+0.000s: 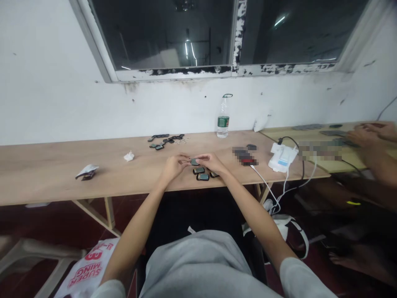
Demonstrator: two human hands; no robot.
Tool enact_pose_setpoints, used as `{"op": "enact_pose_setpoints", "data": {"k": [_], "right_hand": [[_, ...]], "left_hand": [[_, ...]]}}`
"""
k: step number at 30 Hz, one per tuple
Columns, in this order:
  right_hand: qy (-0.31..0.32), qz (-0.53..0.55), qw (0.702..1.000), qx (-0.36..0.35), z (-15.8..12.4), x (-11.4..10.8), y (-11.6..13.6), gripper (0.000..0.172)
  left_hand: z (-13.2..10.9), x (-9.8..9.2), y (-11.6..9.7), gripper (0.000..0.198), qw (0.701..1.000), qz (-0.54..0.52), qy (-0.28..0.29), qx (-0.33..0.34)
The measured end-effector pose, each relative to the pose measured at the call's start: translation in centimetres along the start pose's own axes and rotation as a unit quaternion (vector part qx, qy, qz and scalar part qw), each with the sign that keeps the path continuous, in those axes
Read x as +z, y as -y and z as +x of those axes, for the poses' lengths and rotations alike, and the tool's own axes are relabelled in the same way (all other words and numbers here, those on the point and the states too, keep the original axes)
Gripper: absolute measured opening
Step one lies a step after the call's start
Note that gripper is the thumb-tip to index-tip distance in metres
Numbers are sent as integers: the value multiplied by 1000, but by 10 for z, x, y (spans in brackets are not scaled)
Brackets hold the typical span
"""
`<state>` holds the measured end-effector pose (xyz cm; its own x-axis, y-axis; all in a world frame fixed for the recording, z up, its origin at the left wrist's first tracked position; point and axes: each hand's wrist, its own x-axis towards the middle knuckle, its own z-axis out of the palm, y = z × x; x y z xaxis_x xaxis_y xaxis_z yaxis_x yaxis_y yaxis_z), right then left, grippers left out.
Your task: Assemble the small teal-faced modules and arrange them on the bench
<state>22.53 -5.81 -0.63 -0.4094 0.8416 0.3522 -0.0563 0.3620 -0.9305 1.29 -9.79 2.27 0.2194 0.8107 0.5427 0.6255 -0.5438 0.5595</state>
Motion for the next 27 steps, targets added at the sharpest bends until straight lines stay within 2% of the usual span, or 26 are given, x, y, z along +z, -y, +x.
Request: {"op": "enact_pose_setpoints", "data": {"k": [3,6,8,10,15,17,21,27], "right_hand": [[31,-14,999,-1,-2,-2,3,37],[68,-46,997,-9,-5,-3,7,37],[84,-67,994,-21,-6,-2,10,35],[75,-84,993,-31,-6,-1,11,33],[-50,-144,986,-68,1,3,0,23],[-88,-196,974,-76,4,2,-6,20],[-107,-290,949,-60,4,-3,-16,15],[-90,-373,922,-44,3,-4,-19,12]], "left_hand": [[-1,1,6,29,990,-122,22,-70],[-3,1,8,40,964,-219,59,-137],[-4,2,9,44,954,-249,71,-151],[-4,4,9,43,954,-257,69,-139],[-3,15,10,38,983,-165,33,-73],[-4,20,9,40,993,-104,44,-31],[-8,22,4,49,992,-21,116,41],[-16,24,-3,71,970,31,232,64]]}}
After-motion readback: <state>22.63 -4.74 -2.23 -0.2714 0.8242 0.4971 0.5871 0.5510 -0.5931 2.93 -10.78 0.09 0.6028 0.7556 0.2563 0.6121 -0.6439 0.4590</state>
